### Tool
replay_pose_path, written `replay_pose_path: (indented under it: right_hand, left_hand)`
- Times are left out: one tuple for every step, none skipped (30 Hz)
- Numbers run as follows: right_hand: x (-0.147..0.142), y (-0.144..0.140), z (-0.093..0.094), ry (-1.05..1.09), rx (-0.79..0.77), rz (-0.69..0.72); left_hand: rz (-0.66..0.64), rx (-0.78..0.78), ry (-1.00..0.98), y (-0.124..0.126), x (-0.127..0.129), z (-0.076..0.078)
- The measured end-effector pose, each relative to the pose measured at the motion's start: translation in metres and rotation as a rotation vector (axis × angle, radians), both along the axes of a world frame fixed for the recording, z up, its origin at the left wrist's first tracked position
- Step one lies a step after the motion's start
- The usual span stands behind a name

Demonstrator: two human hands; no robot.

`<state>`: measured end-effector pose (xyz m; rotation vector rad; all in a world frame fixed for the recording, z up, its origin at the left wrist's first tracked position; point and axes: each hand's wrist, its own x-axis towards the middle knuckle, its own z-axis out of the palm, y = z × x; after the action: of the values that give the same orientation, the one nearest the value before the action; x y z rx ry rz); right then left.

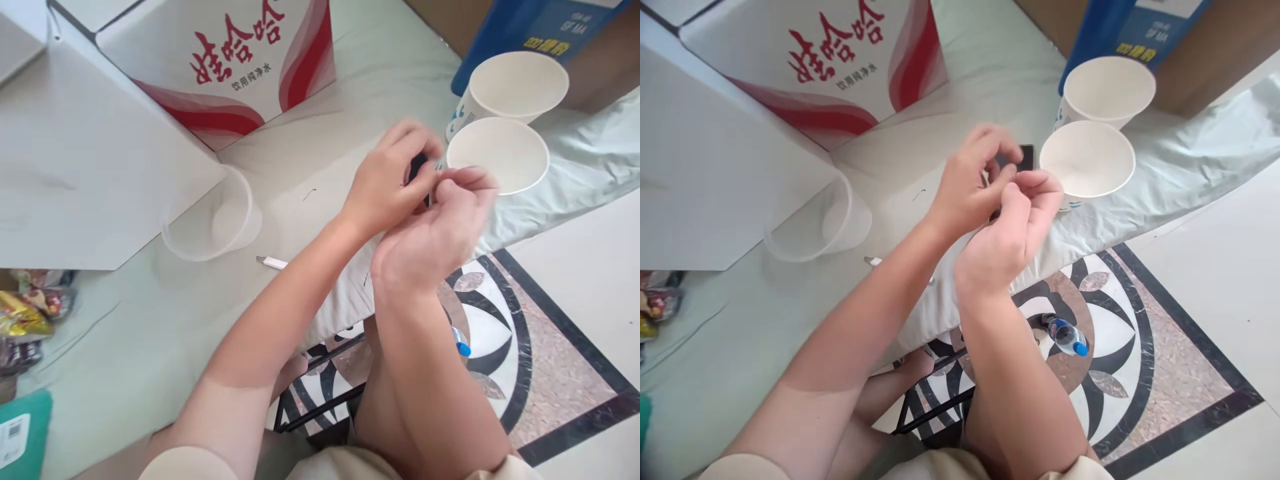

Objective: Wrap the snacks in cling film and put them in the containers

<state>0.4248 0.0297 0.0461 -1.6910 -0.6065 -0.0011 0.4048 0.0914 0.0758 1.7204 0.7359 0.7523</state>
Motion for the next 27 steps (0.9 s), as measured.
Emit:
replay_pose_path:
  right_hand:
    - [0.005, -0.002, 0.000, -0.029, -0.004, -0.025]
    - [0.008, -0.004, 0.001, -0.053, -0.009, -0.047]
    - [0.010, -0.005, 0.002, -0.068, -0.012, -0.067]
    - [0.010, -0.005, 0.003, -0.068, -0.009, -0.081]
    - [0.011, -0.005, 0.005, -0.051, -0.001, -0.085]
    - [0.010, -0.004, 0.006, -0.018, 0.013, -0.075]
    - [0.009, -0.004, 0.008, 0.027, 0.034, -0.060]
    - [0.008, -0.003, 0.009, 0.077, 0.062, -0.041]
    - [0.007, -0.003, 0.011, 0.121, 0.094, -0.017]
    - [0.006, -0.004, 0.013, 0.150, 0.125, 0.012]
    - [0.005, -0.005, 0.015, 0.164, 0.158, 0.035]
    - [0.004, -0.007, 0.017, 0.163, 0.204, 0.041]
    - [0.003, -0.009, 0.019, 0.156, 0.255, 0.036]
    - [0.001, -0.012, 0.021, 0.148, 0.305, 0.024]
    - [0.000, -0.013, 0.022, 0.141, 0.349, 0.002]
    - [-0.002, -0.014, 0.022, 0.139, 0.365, -0.008]
    - [-0.004, -0.014, 0.021, 0.133, 0.345, 0.002]
    - [-0.007, -0.013, 0.019, 0.119, 0.288, 0.036]
    - [-0.010, -0.010, 0.015, 0.093, 0.202, 0.087]
    - [-0.014, -0.007, 0.011, 0.054, 0.098, 0.148]
    - [-0.018, -0.004, 0.005, 0.011, -0.014, 0.221]
    - [-0.023, -0.001, -0.001, -0.029, -0.119, 0.297]
    - [-0.027, 0.002, -0.008, -0.059, -0.211, 0.370]
    - [-0.032, 0.005, -0.014, -0.071, -0.279, 0.436]
    - [-0.035, 0.008, -0.021, -0.067, -0.317, 0.482]
    - [-0.037, 0.009, -0.028, -0.051, -0.328, 0.508]
    - [-0.038, 0.011, -0.034, -0.029, -0.321, 0.519]
  left_hand:
    - [-0.016, -0.055, 0.011, 0.005, 0.011, -0.001]
    - [-0.009, -0.114, 0.029, 0.010, 0.020, -0.002]
    - [0.013, -0.164, 0.052, 0.014, 0.028, -0.003]
    - [0.033, -0.206, 0.081, 0.018, 0.035, -0.003]
    - [0.028, -0.236, 0.121, 0.021, 0.041, -0.002]
    - [-0.015, -0.249, 0.168, 0.023, 0.046, -0.001]
    - [-0.098, -0.244, 0.220, 0.023, 0.050, 0.002]
    - [-0.198, -0.227, 0.267, 0.023, 0.053, 0.004]
    - [-0.289, -0.210, 0.296, 0.021, 0.054, 0.007]
    - [-0.348, -0.195, 0.298, 0.019, 0.052, 0.010]
    - [-0.366, -0.182, 0.272, 0.016, 0.049, 0.012]
    - [-0.354, -0.163, 0.230, 0.013, 0.042, 0.014]
    - [-0.324, -0.128, 0.185, 0.010, 0.033, 0.016]
    - [-0.279, -0.075, 0.144, 0.007, 0.022, 0.017]
    - [-0.215, -0.011, 0.118, 0.005, 0.008, 0.017]
    - [-0.134, 0.052, 0.111, 0.003, -0.006, 0.017]
    - [-0.037, 0.097, 0.119, 0.002, -0.022, 0.017]
    - [0.073, 0.118, 0.136, 0.001, -0.037, 0.016]
    - [0.174, 0.122, 0.162, 0.001, -0.052, 0.014]
    - [0.257, 0.116, 0.193, 0.002, -0.066, 0.012]
    - [0.314, 0.111, 0.229, 0.003, -0.079, 0.009]
    - [0.348, 0.110, 0.263, 0.003, -0.090, 0.007]
    - [0.369, 0.117, 0.292, 0.004, -0.102, 0.006]
    - [0.379, 0.139, 0.320, 0.003, -0.113, 0.005]
    - [0.379, 0.179, 0.349, 0.002, -0.126, 0.005]
    - [0.378, 0.241, 0.382, -0.001, -0.139, 0.005]
    - [0.379, 0.322, 0.423, -0.004, -0.154, 0.005]
